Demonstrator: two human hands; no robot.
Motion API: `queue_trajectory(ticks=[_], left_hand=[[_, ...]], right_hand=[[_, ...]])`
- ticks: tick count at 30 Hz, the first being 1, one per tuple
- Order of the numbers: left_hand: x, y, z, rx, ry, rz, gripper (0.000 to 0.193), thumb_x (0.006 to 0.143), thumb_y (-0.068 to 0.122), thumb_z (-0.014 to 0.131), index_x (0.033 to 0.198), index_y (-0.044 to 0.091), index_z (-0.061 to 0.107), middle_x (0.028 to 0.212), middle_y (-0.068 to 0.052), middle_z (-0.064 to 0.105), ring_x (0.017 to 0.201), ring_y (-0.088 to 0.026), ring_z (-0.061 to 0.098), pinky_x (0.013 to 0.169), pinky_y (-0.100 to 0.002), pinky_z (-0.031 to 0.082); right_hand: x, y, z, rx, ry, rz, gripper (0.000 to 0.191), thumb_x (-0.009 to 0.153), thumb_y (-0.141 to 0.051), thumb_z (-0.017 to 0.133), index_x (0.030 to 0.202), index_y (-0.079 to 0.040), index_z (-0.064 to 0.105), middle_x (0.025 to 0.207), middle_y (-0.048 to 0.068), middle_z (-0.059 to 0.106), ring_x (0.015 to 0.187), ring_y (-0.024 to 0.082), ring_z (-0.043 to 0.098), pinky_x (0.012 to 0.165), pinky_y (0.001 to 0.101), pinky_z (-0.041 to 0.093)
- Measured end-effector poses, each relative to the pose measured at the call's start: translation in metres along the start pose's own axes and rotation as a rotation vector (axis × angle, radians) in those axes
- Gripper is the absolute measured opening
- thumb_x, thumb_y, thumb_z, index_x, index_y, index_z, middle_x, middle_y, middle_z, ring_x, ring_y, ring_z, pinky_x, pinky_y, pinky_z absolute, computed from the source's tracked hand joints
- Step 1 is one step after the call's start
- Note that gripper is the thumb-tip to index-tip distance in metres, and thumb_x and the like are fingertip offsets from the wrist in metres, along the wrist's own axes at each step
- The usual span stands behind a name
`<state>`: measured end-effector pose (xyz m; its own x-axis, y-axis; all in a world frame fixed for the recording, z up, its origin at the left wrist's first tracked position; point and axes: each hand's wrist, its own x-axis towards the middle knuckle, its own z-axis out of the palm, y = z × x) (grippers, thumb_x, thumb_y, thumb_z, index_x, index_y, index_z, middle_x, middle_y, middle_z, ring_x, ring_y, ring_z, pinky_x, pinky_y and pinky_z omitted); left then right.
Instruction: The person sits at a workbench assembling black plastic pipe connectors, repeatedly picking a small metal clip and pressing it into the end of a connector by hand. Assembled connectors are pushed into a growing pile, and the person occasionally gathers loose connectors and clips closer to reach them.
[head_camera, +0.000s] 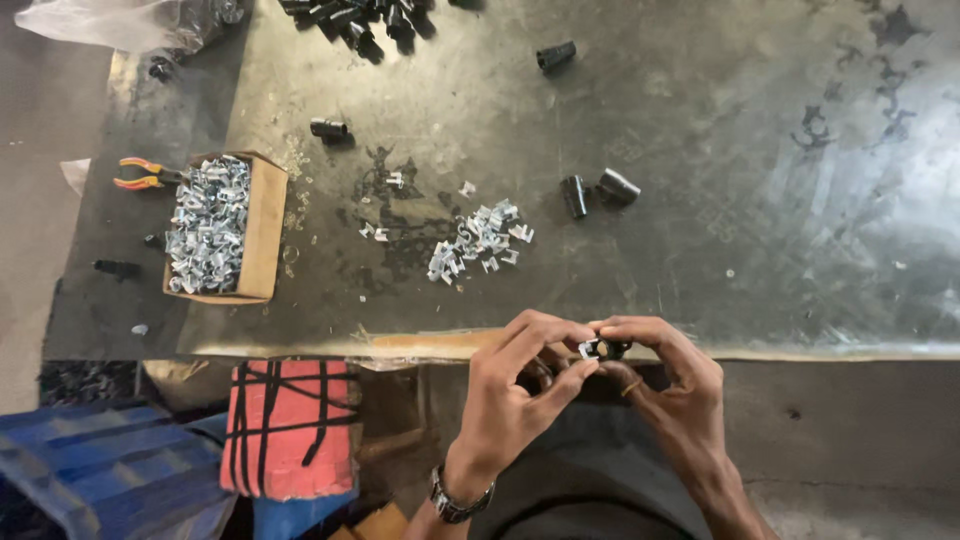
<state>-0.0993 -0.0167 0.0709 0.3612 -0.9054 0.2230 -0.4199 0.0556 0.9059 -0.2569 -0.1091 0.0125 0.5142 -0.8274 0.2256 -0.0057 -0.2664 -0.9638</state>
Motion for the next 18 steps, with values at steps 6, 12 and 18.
queue_trajectory(ticks=[6,12,18], left_hand=[[0.001,0.011,0.010,0.173,-0.033,-0.065,0.026,0.087,0.007,0.080,0.111,0.007,0.072,0.102,-0.004,0.072,0.077,-0.015,0.075,0.065,-0.027,0.060],[0.021,0.009,0.029,0.303,-0.016,0.037,0.045,0.088,0.012,0.080,0.131,0.008,0.068,0.111,-0.008,0.069,0.084,-0.022,0.073,0.070,-0.032,0.058],[0.052,-0.008,0.005,0.334,0.090,-0.205,0.047,0.086,0.019,0.081,0.129,0.012,0.066,0.115,-0.004,0.069,0.075,-0.016,0.072,0.063,-0.026,0.059]], right_hand=[[0.000,0.003,-0.005,-0.172,0.008,-0.075,0.039,0.075,0.005,0.077,0.111,-0.008,0.071,0.118,0.008,0.075,0.111,0.020,0.073,0.090,0.0331,0.060],[0.019,0.007,-0.009,-0.276,0.026,-0.062,0.044,0.077,0.004,0.077,0.118,-0.009,0.068,0.127,0.007,0.071,0.115,0.026,0.070,0.090,0.0375,0.060],[0.067,0.032,-0.038,-0.550,0.111,-0.186,0.036,0.079,-0.009,0.082,0.112,-0.008,0.067,0.119,0.011,0.067,0.109,0.033,0.065,0.092,0.0441,0.052]])
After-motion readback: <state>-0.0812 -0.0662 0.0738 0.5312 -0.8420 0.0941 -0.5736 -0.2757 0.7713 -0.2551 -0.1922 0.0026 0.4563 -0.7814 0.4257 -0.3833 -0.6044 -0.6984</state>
